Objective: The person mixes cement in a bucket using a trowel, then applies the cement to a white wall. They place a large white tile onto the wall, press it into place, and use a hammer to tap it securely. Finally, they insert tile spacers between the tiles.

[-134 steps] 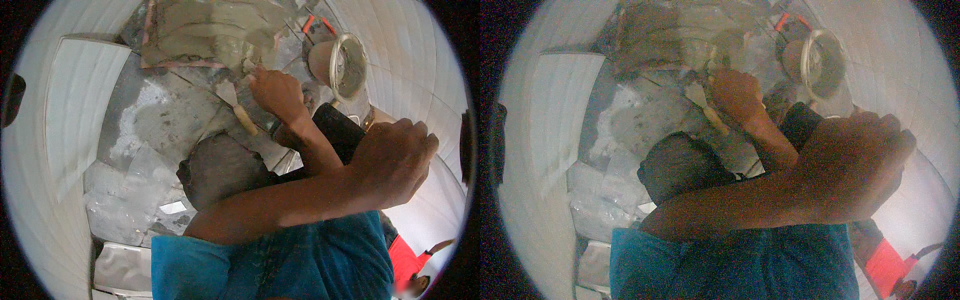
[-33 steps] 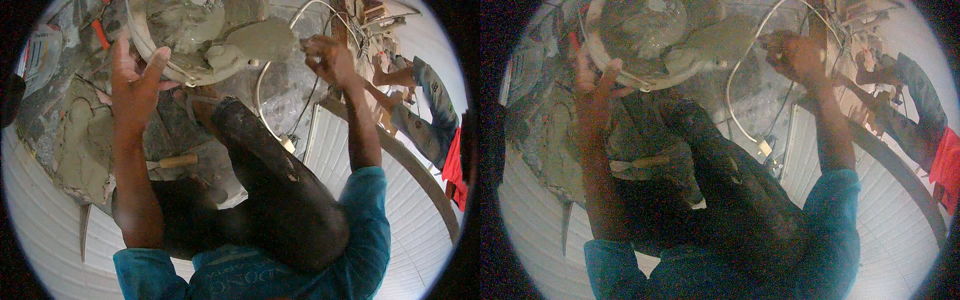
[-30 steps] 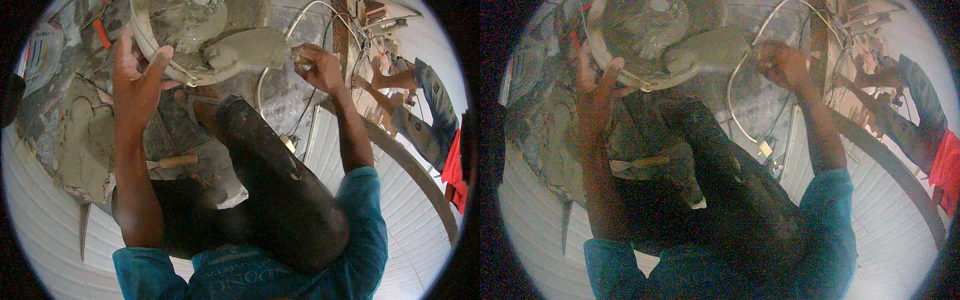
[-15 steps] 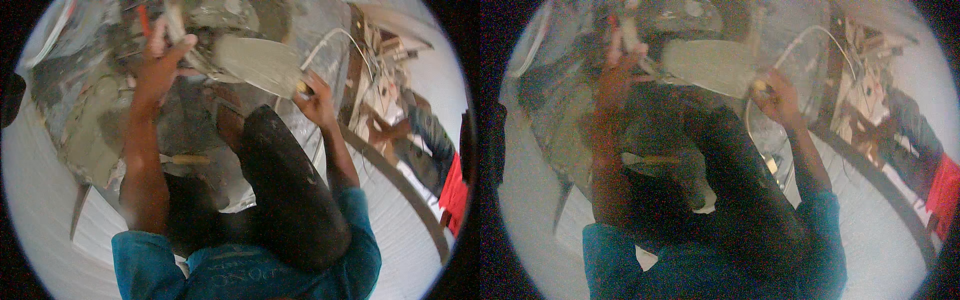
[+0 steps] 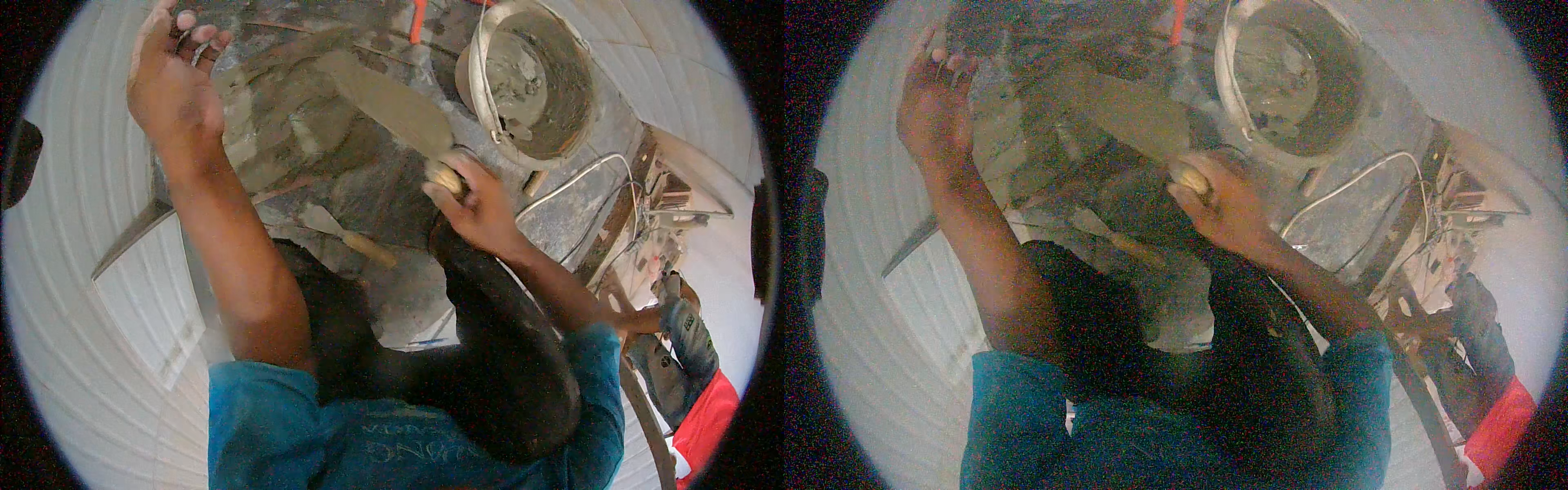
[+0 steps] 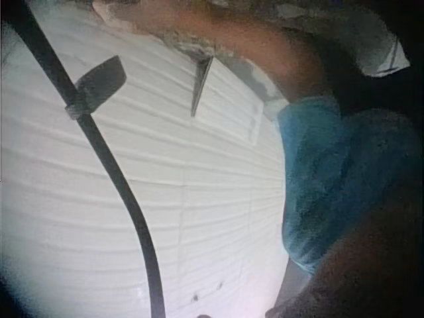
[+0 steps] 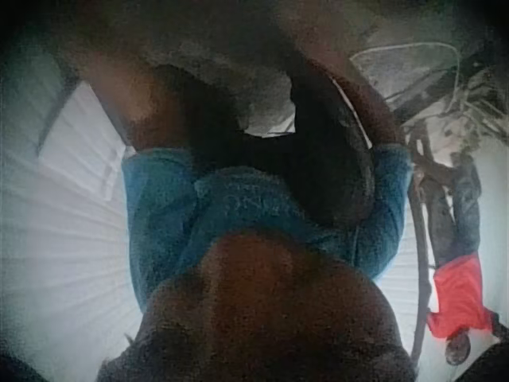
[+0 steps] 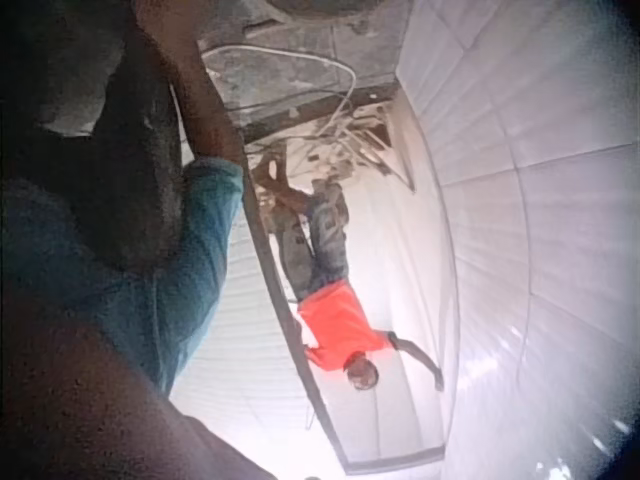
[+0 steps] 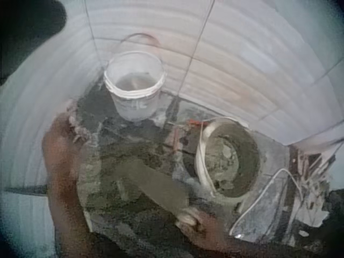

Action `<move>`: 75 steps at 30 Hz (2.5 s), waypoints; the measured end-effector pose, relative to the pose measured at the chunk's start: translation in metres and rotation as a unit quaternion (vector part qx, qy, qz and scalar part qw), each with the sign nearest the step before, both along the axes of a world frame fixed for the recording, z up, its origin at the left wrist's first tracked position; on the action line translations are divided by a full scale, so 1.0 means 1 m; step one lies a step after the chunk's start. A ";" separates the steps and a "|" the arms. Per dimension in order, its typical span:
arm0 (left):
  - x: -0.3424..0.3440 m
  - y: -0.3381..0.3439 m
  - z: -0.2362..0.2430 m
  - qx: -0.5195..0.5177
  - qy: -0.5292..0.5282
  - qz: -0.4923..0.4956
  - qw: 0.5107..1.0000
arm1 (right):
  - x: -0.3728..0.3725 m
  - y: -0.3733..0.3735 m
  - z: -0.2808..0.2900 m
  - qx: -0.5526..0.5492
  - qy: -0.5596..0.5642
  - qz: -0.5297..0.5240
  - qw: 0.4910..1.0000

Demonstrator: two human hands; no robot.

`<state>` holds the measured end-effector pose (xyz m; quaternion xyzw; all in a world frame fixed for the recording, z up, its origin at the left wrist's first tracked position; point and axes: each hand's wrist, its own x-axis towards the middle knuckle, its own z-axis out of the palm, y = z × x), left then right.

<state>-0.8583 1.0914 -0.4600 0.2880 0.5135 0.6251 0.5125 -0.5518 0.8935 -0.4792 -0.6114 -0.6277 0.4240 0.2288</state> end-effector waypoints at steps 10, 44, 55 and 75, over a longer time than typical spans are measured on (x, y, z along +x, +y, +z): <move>-0.026 -0.020 0.022 -0.032 0.042 0.057 0.997 | -0.046 0.048 -0.044 -0.037 -0.130 0.017 0.991; 0.121 -0.025 -0.035 -0.067 0.287 -0.324 0.899 | 0.104 0.133 0.116 -0.075 -0.642 0.349 0.679; 0.078 -0.007 -0.041 -0.075 0.226 -0.280 0.930 | 0.184 0.131 0.087 -0.228 -0.333 0.175 0.898; 0.043 -0.016 0.020 -0.014 0.140 -0.100 0.985 | 0.062 -0.008 0.052 -0.080 -0.206 0.113 0.969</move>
